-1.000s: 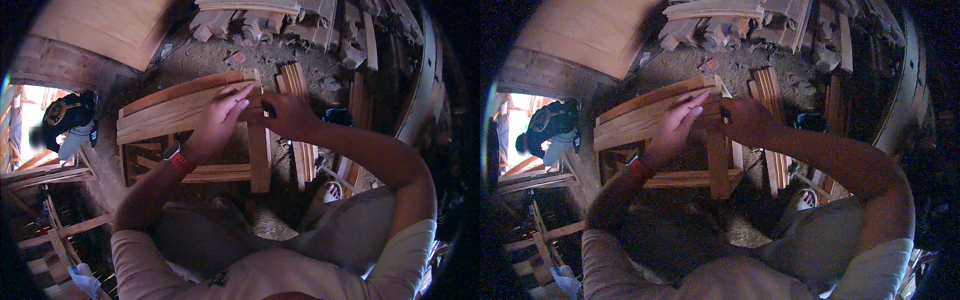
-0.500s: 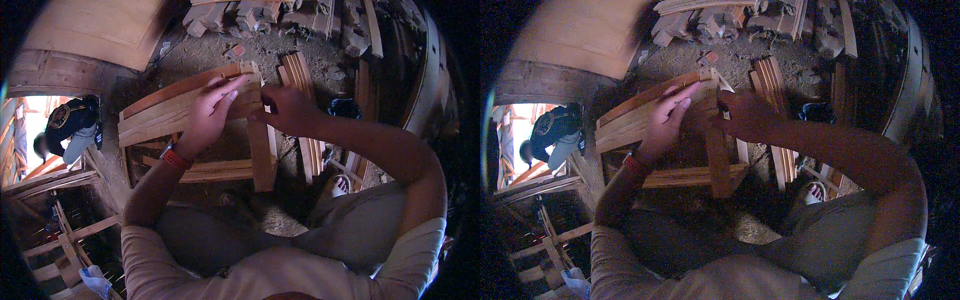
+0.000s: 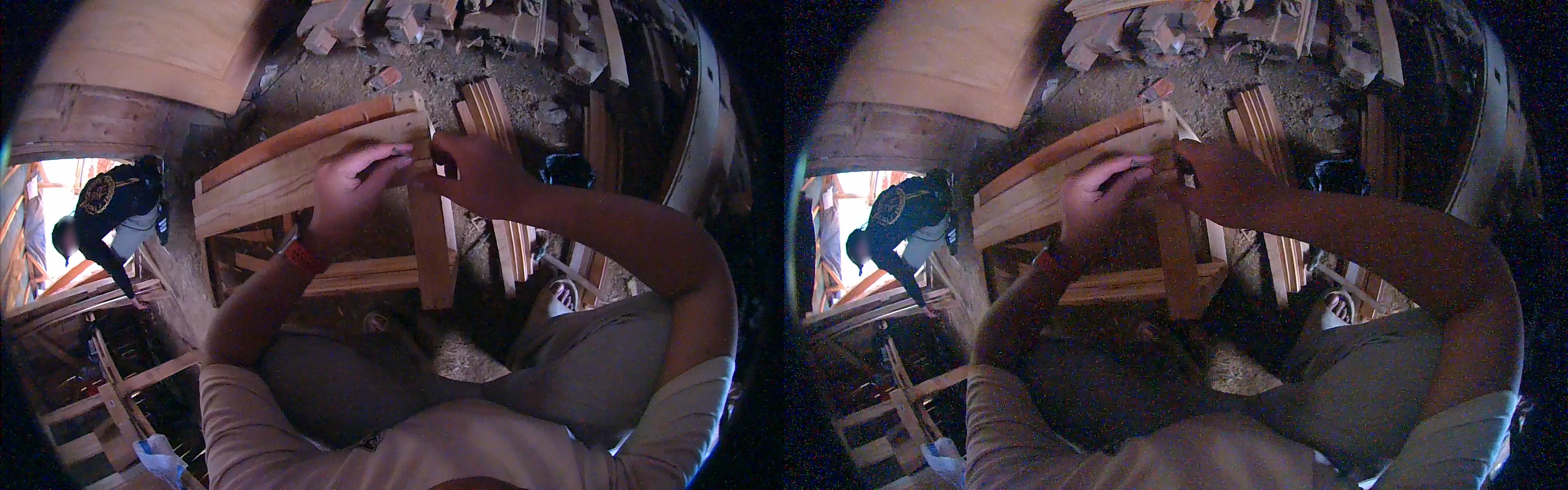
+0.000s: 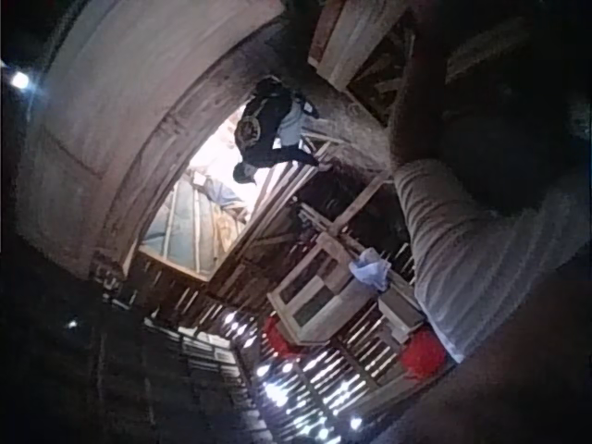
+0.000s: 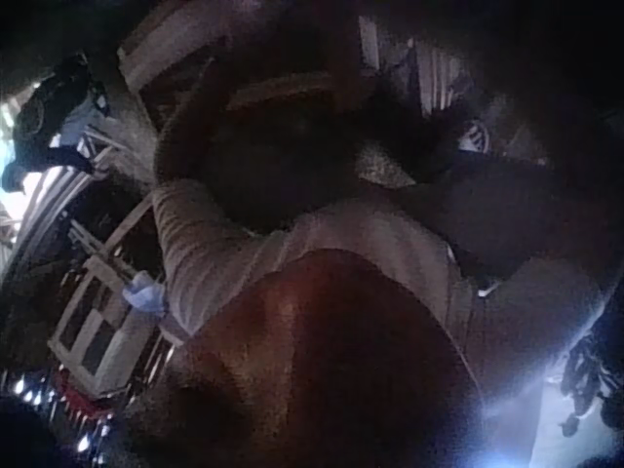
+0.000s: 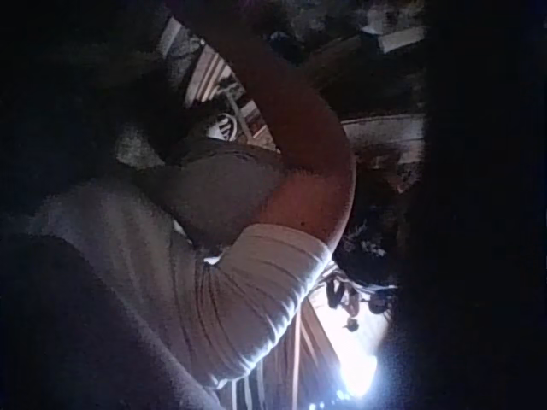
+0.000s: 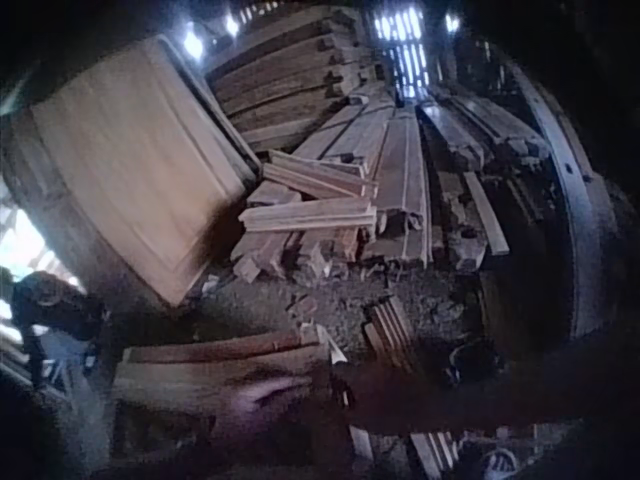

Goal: The person assembles a rectangular wooden frame by hand, positioning slats and securing them with nails using a hammer. The person repeatedly aligns pieces and hammers nails into the joints to hold the frame together.

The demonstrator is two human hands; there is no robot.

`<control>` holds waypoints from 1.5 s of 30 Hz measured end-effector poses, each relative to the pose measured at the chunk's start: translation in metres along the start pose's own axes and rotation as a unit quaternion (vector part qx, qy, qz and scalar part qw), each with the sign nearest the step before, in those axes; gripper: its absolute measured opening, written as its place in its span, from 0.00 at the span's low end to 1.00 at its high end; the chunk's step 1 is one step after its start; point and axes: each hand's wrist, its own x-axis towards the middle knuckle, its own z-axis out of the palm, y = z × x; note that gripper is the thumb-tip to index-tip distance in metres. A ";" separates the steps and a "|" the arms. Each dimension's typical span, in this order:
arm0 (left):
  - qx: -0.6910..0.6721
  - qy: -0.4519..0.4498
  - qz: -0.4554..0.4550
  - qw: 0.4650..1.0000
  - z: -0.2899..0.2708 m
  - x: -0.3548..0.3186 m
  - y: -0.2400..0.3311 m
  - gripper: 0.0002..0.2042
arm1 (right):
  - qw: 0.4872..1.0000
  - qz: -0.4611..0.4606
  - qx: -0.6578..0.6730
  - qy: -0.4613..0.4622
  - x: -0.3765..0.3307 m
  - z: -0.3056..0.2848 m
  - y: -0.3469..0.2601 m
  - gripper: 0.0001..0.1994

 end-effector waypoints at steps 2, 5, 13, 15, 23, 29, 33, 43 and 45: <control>0.011 -0.010 0.005 1.000 0.000 0.000 -0.001 0.07 | 1.000 -0.004 0.007 0.005 -0.001 -0.002 -0.002 0.23; 0.036 -0.015 0.105 0.994 -0.002 0.003 -0.013 0.07 | 0.999 0.017 0.032 -0.008 -0.001 -0.006 -0.012 0.22; 0.083 -0.012 0.162 0.983 0.001 0.010 -0.019 0.06 | 0.998 0.025 0.052 -0.016 -0.001 -0.011 -0.016 0.20; 0.074 -0.013 0.150 0.986 0.001 0.010 -0.017 0.06 | 0.999 0.022 0.046 -0.014 -0.002 -0.011 -0.015 0.20; 0.117 0.012 0.222 0.968 0.001 0.014 -0.027 0.06 | 0.998 0.042 0.015 -0.041 -0.001 -0.016 -0.020 0.23; 0.133 0.034 0.218 0.966 0.004 0.008 -0.024 0.06 | 0.991 -0.003 -0.083 -0.106 -0.032 -0.034 0.027 0.32; 0.125 0.023 0.252 0.959 0.007 0.015 -0.024 0.05 | 0.822 0.199 -0.217 -0.487 -0.124 -0.057 0.111 0.34; 0.074 0.052 0.234 0.968 0.012 0.009 -0.024 0.04 | 0.855 0.304 -0.208 -0.365 -0.289 -0.023 0.216 0.20; 0.070 0.057 0.241 0.966 0.013 0.009 -0.025 0.04 | 0.854 0.331 -0.182 -0.358 -0.284 -0.032 0.212 0.18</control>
